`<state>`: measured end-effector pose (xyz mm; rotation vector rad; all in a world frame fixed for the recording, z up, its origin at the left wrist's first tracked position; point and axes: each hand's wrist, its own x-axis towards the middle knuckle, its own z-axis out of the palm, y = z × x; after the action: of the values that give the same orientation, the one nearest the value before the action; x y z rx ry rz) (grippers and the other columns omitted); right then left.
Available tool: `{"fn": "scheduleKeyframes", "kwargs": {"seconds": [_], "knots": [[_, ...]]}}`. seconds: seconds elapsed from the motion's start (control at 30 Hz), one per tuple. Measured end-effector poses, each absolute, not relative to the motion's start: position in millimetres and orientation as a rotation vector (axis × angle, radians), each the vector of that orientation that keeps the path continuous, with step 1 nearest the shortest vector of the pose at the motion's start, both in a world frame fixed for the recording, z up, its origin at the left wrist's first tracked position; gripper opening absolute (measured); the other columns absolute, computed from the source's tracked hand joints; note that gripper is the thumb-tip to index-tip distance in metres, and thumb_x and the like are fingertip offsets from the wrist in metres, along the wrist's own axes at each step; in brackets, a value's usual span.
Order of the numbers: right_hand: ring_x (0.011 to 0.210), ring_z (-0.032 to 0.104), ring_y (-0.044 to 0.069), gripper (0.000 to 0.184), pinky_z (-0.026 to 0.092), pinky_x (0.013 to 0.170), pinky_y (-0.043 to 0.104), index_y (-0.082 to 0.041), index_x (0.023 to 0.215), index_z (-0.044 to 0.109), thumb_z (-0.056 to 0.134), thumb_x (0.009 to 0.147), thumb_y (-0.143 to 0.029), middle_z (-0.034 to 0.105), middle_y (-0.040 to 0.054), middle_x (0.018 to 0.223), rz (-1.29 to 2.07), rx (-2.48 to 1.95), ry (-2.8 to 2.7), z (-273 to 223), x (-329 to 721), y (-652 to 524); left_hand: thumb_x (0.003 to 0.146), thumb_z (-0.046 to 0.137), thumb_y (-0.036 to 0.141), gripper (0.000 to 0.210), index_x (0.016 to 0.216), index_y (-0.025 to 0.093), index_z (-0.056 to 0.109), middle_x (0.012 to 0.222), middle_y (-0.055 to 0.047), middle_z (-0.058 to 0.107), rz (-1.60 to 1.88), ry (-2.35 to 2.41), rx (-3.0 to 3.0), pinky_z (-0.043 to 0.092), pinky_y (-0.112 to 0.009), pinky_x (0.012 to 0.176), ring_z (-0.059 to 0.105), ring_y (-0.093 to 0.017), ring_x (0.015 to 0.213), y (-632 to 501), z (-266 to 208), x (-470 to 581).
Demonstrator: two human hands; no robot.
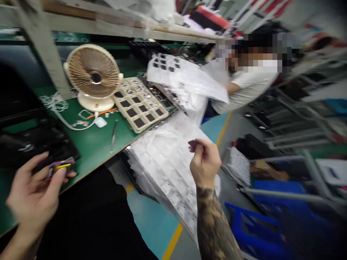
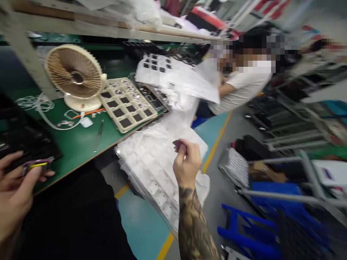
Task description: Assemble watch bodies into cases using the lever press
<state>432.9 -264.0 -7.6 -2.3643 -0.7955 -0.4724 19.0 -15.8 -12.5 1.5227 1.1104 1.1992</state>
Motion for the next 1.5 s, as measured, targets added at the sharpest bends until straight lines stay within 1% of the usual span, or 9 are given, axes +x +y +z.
{"fn": "scheduleKeyframes", "kwargs": {"seconds": [0.13,0.37,0.6,0.83,1.0,1.13,1.3,1.4,1.5], "knots": [[0.105,0.079,0.027,0.023,0.073,0.083,0.046,-0.032,0.124,0.085,0.072,0.107,-0.026,0.077,0.0091,0.125,-0.312,-1.778,-1.044,-4.0,315.0,-191.4,0.100,0.085,0.023,0.038,0.137,0.019,0.078,0.098,-0.004,0.088,1.182,1.036,1.411,0.068,-0.021,0.065,0.083,-0.015,0.069,-15.2,-6.2,27.6],[0.126,0.076,0.030,0.043,0.072,0.099,0.049,-0.035,0.143,0.079,0.074,0.105,-0.016,0.072,0.0115,0.143,0.436,-1.351,-1.299,-13.9,215.3,-91.9,0.109,0.073,0.022,0.041,0.150,0.019,0.070,0.117,-0.012,0.087,1.085,0.784,1.241,0.070,-0.026,0.075,0.087,-0.021,0.090,-7.4,-13.2,22.2],[0.117,0.077,0.030,0.045,0.065,0.104,0.057,-0.034,0.136,0.080,0.080,0.099,-0.009,0.082,0.0074,0.131,0.285,-1.220,-1.570,-10.0,191.3,-44.8,0.109,0.066,0.013,0.050,0.157,0.026,0.068,0.134,-0.010,0.084,1.138,0.696,1.255,0.072,-0.028,0.087,0.084,-0.017,0.090,-10.2,-15.8,15.9],[0.137,0.069,0.030,0.046,0.060,0.116,0.055,-0.032,0.145,0.074,0.078,0.102,-0.016,0.075,0.0097,0.144,0.432,-1.215,-1.488,-17.1,189.6,-40.9,0.108,0.075,0.015,0.030,0.135,0.024,0.081,0.115,-0.007,0.089,1.237,0.657,1.161,0.072,-0.024,0.088,0.087,-0.020,0.100,-8.0,-22.8,21.9],[0.116,0.076,0.025,0.019,0.065,0.101,0.044,-0.028,0.125,0.080,0.071,0.109,-0.024,0.079,0.0081,0.119,0.643,-1.170,-1.383,-17.0,194.9,-40.6,0.109,0.072,0.013,0.039,0.145,0.028,0.078,0.130,-0.007,0.088,1.183,0.606,1.204,0.074,-0.026,0.089,0.088,-0.022,0.108,-7.7,-19.4,20.6],[0.106,0.075,0.023,0.010,0.065,0.093,0.040,-0.026,0.115,0.078,0.070,0.110,-0.029,0.077,0.0067,0.109,0.621,-1.138,-1.346,-15.2,188.5,-41.6,0.108,0.073,0.012,0.035,0.138,0.029,0.084,0.128,-0.004,0.088,1.189,0.643,1.360,0.073,-0.022,0.087,0.088,-0.016,0.089,-10.2,-22.6,17.0],[0.103,0.077,0.022,0.012,0.068,0.089,0.039,-0.024,0.116,0.077,0.066,0.112,-0.026,0.079,0.0067,0.109,0.525,-1.193,-1.478,1.6,188.5,-37.4,0.106,0.077,0.015,0.030,0.133,0.025,0.086,0.120,-0.005,0.090,1.310,0.735,1.407,0.071,-0.020,0.090,0.088,-0.015,0.087,-12.7,-21.6,16.7],[0.122,0.076,0.026,0.027,0.066,0.105,0.048,-0.023,0.138,0.075,0.066,0.113,-0.028,0.078,0.0104,0.128,0.123,-1.134,-1.635,36.0,196.7,-18.3,0.111,0.073,0.020,0.033,0.143,0.027,0.079,0.120,-0.006,0.090,1.278,0.701,1.096,0.073,-0.023,0.083,0.090,-0.019,0.092,-13.4,-12.5,13.5],[0.146,0.067,0.033,0.049,0.061,0.118,0.062,-0.023,0.150,0.067,0.060,0.116,-0.057,0.069,0.0119,0.147,-0.195,-0.956,-1.641,73.9,194.3,14.7,0.107,0.080,0.020,0.038,0.144,0.026,0.076,0.121,-0.008,0.089,1.237,0.656,0.909,0.073,-0.026,0.085,0.090,-0.025,0.104,-16.8,-4.6,4.3]]}}
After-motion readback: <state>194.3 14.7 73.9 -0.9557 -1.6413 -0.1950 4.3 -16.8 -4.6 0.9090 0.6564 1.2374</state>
